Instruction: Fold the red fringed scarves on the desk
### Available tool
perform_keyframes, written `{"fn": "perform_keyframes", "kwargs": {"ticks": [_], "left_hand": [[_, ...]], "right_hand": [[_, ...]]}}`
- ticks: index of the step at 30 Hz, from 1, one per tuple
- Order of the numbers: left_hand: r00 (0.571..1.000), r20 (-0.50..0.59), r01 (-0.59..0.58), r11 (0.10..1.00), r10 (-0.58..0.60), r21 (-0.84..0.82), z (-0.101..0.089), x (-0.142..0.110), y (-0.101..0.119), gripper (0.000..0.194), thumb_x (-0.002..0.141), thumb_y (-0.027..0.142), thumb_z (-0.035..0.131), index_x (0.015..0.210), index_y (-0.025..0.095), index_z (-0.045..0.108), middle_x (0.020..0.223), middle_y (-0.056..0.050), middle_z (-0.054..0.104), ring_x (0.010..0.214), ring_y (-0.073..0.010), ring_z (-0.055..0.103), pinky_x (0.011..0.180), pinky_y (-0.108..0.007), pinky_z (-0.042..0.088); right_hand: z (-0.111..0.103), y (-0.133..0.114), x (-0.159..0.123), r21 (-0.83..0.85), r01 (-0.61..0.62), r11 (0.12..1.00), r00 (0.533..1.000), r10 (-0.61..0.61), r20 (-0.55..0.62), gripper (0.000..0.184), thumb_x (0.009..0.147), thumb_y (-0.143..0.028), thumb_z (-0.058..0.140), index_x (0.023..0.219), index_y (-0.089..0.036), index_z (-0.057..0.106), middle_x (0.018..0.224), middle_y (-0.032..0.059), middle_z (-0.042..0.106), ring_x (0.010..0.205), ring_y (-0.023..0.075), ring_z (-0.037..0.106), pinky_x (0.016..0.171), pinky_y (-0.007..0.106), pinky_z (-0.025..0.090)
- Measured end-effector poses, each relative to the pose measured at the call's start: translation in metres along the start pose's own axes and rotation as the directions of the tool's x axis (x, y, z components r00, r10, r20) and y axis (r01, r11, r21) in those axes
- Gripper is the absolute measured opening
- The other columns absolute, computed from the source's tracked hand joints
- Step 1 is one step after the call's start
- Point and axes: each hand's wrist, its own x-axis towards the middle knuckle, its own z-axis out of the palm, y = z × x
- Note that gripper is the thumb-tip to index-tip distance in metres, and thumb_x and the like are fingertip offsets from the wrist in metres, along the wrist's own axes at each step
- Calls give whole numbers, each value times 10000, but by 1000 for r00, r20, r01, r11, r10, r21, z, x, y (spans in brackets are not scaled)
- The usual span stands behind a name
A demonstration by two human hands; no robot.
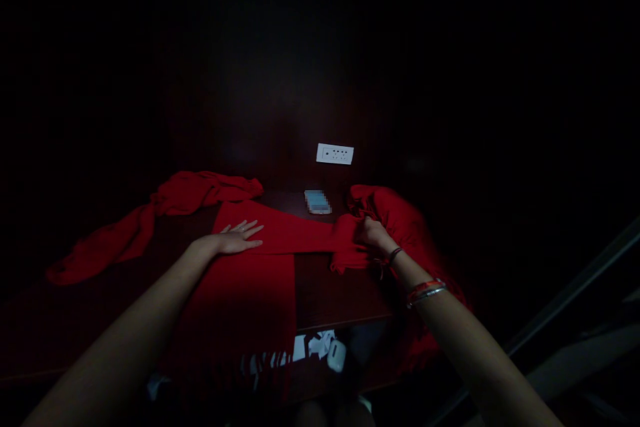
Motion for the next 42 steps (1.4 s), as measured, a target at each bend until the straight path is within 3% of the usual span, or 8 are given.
{"fn": "perform_keyframes", "kwargs": {"ticks": [7,11,16,20,23,28,38,42], "left_hand": [[996,33,-81,994,78,68,0,-3,20,618,754,564,218,1286,266,123,1353,-21,66,1226,-229,23,955,-447,72],[992,32,-121,989,118,83,3,-2,36,615,757,570,198,1288,270,119,1354,-10,60,1228,-216,16,962,-433,63],[987,-29,-159,986,161,52,3,0,33,611,765,569,182,1291,265,120,1357,-10,94,1230,-199,55,968,-398,98],[955,-288,94,993,-67,79,-4,-1,17,537,810,453,192,1277,189,220,1341,-73,181,1212,-202,164,945,-373,195],[910,-348,265,962,-227,66,-6,-4,4,509,815,400,231,1250,141,279,1307,-123,254,1185,-226,235,912,-372,257],[903,-348,271,962,-253,5,2,2,-12,474,813,377,277,1210,128,341,1182,-136,433,1071,-220,408,860,-339,330],[761,-613,131,976,-212,-175,-5,12,-16,307,755,153,394,1032,158,526,999,-56,561,935,-155,497,847,-244,364],[772,-621,40,986,-131,-159,-5,10,-8,333,792,257,361,1059,131,514,1034,-71,533,981,-147,463,882,-247,335]], "right_hand": [[-73,-10,-32,-360,102,927,974,-168,-154,470,691,-245,474,1144,-155,389,928,117,576,826,209,550,629,250,393],[-92,-17,-57,-631,-51,774,993,-26,-113,303,718,-220,446,998,-157,540,922,148,564,851,253,531,686,348,373],[-58,-60,-61,-653,146,743,964,-254,-74,280,753,-221,400,972,-146,558,1021,155,507,934,250,480,729,354,363],[-10,-111,-32,-412,446,795,895,-409,179,312,765,-324,392,989,-167,543,1056,121,508,893,204,515,703,276,390],[28,-136,-5,-337,443,831,896,-395,205,317,775,-323,381,986,-146,538,1038,129,531,918,205,513,704,264,396],[69,-132,21,-313,373,873,927,-335,170,331,772,-335,396,1016,-142,508,1010,141,552,915,226,519,690,315,411],[40,-101,26,-216,382,899,924,-362,128,270,748,-205,394,929,-123,577,934,143,589,862,191,545,685,231,392],[10,-92,26,-142,374,917,925,-358,124,258,697,-179,446,906,-172,597,867,75,619,786,152,565,636,188,392]]}}
